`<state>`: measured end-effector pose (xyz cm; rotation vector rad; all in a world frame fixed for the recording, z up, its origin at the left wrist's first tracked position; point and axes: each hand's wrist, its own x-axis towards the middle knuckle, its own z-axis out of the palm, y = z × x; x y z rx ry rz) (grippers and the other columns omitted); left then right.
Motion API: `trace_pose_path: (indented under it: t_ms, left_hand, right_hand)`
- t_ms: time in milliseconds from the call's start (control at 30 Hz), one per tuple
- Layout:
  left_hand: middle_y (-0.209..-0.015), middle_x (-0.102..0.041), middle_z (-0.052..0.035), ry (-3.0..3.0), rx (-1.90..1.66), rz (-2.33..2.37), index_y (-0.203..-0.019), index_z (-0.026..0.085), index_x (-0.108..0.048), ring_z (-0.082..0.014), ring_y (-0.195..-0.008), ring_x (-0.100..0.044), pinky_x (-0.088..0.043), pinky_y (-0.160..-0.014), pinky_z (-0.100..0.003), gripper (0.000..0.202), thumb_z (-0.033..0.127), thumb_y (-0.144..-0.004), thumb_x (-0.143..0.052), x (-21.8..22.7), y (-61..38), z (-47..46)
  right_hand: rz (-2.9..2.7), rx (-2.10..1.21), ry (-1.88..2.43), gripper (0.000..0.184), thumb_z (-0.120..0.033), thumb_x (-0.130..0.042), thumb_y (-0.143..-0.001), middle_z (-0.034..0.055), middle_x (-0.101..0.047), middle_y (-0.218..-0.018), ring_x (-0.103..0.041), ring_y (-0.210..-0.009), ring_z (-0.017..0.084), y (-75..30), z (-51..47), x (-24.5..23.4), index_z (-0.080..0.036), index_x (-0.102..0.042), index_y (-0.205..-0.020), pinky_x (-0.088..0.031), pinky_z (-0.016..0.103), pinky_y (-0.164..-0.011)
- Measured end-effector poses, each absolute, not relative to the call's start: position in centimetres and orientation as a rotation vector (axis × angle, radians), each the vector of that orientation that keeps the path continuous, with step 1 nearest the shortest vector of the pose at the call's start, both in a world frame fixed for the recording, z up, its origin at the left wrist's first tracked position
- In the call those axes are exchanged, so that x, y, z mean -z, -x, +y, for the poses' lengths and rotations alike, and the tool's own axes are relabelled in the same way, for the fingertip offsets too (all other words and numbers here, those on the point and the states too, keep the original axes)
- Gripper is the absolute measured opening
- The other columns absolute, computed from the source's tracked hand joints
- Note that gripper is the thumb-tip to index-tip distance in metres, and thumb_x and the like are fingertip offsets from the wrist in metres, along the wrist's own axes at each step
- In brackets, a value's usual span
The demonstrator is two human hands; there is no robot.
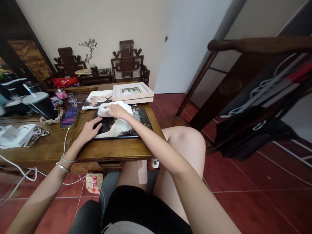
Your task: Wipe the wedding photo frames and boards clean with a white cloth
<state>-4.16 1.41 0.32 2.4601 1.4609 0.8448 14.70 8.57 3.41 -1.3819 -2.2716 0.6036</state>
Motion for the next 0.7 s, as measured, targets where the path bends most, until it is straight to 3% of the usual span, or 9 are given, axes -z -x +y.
trace_pose_path:
  t_ms: [233,467,700]
  left_hand:
    - [-0.130,-0.062,-0.0133,-2.448,-0.888,1.449,-0.120,0.010,-0.065,-0.0252,-0.130,-0.051,-0.036,-0.114,-0.042,0.044,0.036,-0.091,-0.044,0.0,4.1,1.3]
    - [-0.128,-0.064,-0.0110,-2.486,-0.936,1.448,-0.116,0.014,-0.067,-0.0262,-0.127,-0.054,-0.039,-0.113,-0.045,0.039,0.034,-0.090,-0.045,0.3,4.1,1.6]
    - [-0.130,-0.063,-0.0125,-2.507,-0.933,1.412,-0.116,0.013,-0.066,-0.0255,-0.128,-0.053,-0.038,-0.112,-0.045,0.040,0.035,-0.091,-0.044,0.7,4.2,2.1]
  right_hand:
    - [-2.164,-0.465,1.438,0.039,-0.025,-0.048,-0.081,0.0103,-0.066,-0.124,-0.056,-0.113,0.028,-25.9,6.8,-2.5,-0.013,-0.071,-0.110,-0.038,0.034,-0.098]
    - [-2.336,-0.343,1.339,0.032,-0.020,-0.045,-0.079,0.0040,-0.071,-0.083,-0.059,-0.083,0.024,-26.9,-1.4,-2.9,-0.018,-0.072,-0.096,-0.041,0.035,-0.089]
    - [-2.337,-0.446,1.291,0.029,-0.022,-0.047,-0.078,0.0056,-0.067,-0.082,-0.058,-0.091,0.026,-26.6,-9.2,-4.1,-0.021,-0.071,-0.092,-0.043,0.035,-0.083]
